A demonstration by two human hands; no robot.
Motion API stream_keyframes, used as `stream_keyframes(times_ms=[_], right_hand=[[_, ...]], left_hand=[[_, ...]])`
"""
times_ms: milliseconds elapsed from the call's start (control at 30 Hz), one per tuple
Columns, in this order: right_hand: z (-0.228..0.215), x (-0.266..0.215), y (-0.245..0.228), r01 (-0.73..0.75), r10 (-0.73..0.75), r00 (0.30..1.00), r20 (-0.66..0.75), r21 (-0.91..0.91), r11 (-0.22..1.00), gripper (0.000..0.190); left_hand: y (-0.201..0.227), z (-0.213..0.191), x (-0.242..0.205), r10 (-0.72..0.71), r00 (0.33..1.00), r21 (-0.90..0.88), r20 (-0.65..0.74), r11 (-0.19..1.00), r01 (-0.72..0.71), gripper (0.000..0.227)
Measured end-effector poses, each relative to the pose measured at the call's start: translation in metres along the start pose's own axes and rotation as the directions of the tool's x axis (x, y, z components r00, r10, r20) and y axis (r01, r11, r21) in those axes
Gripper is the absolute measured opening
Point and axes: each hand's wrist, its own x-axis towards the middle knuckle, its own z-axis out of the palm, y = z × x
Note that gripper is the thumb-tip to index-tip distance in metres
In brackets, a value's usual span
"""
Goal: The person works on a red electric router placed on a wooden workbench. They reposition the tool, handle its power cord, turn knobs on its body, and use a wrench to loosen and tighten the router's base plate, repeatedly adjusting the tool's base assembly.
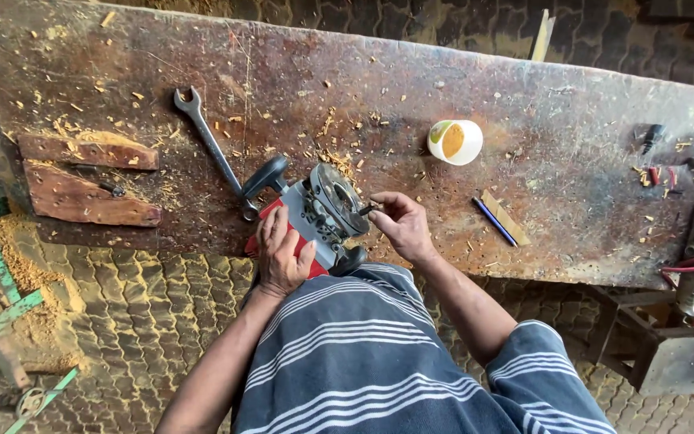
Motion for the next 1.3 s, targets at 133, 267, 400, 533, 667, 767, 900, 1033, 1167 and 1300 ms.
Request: stream_keyframes(times_ms=[133,267,400,533,667,767,900,1033,1167,1300], right_hand=[[0.002,0.011,-0.006,-0.029,0.029,1.0,-0.004,0.002,1.0,0.032],[-0.001,0.029,0.002,-0.042,0.04,0.997,0.064,0.032,0.999,0.027],[-0.001,0.044,-0.004,-0.149,0.126,0.965,0.232,0.083,0.985,0.025],[0.0,0.057,0.003,-0.2,0.139,0.904,0.403,0.112,0.973,0.027],[0.007,0.065,-0.024,-0.312,0.319,0.824,0.467,-0.096,0.945,0.03],[0.0,0.075,-0.021,-0.282,0.323,0.783,0.532,-0.159,0.946,0.031],[-0.003,0.089,-0.03,-0.183,0.325,0.753,0.572,-0.292,0.939,0.03],[0.001,0.096,-0.038,-0.256,0.375,0.732,0.569,-0.281,0.925,0.026],[-0.004,0.099,-0.036,-0.353,0.45,0.719,0.529,-0.28,0.893,0.019],[-0.014,0.105,-0.025,-0.363,0.423,0.704,0.57,-0.223,0.905,0.017]], left_hand=[[-0.003,0.003,0.001,-0.014,1.0,0.0,0.028,1.0,0.014,0.052],[-0.005,0.001,0.001,0.005,0.999,0.006,0.032,1.0,-0.005,0.053],[-0.009,0.005,-0.001,0.015,1.0,0.004,0.023,1.0,-0.015,0.054],[-0.005,0.003,0.004,-0.006,1.0,-0.002,0.03,1.0,0.006,0.056],[-0.005,0.001,0.004,0.003,1.0,-0.004,0.015,1.0,-0.003,0.056],[-0.003,-0.001,0.006,-0.007,1.0,-0.022,-0.003,1.0,0.007,0.055],[0.001,-0.007,0.009,-0.002,0.997,-0.067,-0.079,0.998,-0.003,0.052],[-0.002,-0.005,0.004,-0.049,0.989,-0.097,-0.139,0.995,0.036,0.053],[-0.006,0.0,-0.003,-0.046,0.984,-0.147,-0.174,0.989,0.02,0.057],[-0.006,-0.001,-0.005,-0.082,0.983,-0.161,-0.164,0.985,0.056,0.061]])
